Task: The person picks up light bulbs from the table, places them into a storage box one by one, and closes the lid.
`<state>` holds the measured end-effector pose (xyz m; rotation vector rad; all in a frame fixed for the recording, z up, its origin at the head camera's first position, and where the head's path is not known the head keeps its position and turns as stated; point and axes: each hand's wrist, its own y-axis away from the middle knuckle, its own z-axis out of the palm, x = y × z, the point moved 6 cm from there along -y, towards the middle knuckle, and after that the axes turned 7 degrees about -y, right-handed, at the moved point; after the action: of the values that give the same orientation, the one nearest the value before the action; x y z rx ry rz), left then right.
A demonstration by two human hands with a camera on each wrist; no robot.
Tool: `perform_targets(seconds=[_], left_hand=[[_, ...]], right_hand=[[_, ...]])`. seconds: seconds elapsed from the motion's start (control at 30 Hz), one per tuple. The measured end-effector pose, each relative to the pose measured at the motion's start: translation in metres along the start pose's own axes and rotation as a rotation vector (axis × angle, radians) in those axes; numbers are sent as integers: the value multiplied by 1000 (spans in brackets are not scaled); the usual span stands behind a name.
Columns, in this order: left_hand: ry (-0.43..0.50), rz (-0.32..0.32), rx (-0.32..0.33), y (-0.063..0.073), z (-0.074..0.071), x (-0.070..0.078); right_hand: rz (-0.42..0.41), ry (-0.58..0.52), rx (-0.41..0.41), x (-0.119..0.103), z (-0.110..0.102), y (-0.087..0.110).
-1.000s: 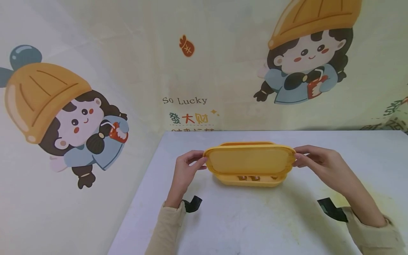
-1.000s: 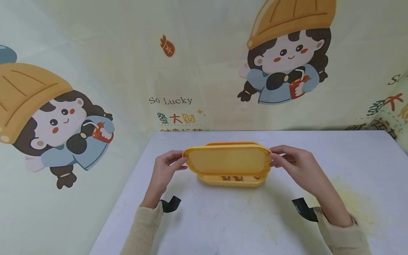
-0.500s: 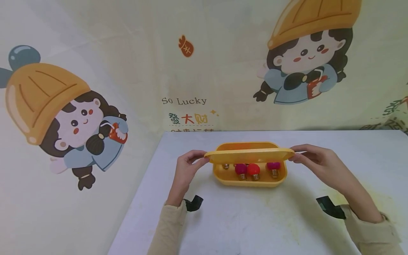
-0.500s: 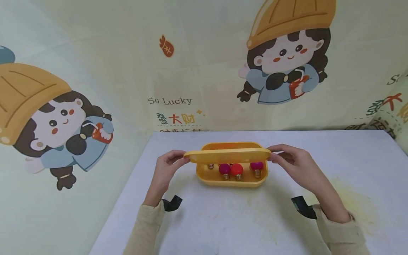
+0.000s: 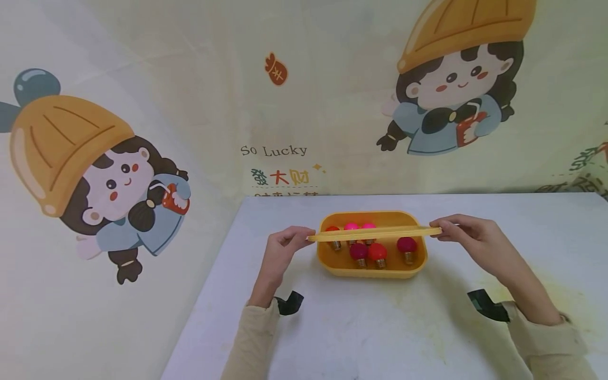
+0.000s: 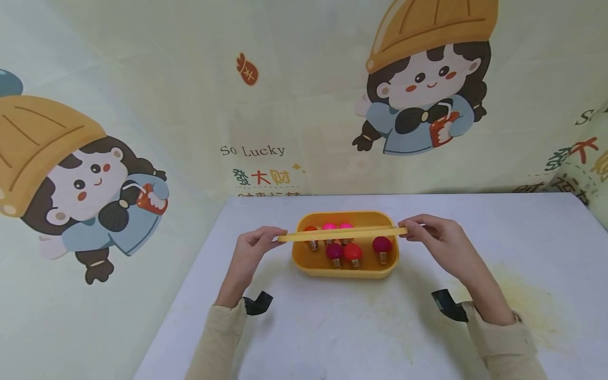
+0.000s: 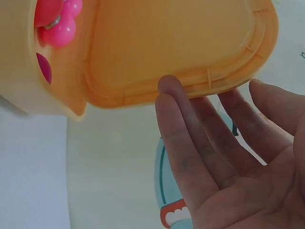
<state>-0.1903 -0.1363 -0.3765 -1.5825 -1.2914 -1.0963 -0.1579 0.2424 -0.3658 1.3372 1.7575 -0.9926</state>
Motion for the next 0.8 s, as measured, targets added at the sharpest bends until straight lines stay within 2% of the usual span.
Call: perform_targets(seconds=[0.23, 0.37, 0.5, 0.8], left_hand=[[-23, -51, 54, -2, 3, -6], [-21, -40, 42, -3, 5, -6], [-25, -20, 32, -3, 5, -7], [-17, -6, 65, -4, 3, -11]], right_hand=[[23, 6, 57, 6, 0, -1], [65, 16, 63, 11, 0, -2], [57, 17, 58, 14, 0, -2], [66, 20, 45, 14, 3, -3]])
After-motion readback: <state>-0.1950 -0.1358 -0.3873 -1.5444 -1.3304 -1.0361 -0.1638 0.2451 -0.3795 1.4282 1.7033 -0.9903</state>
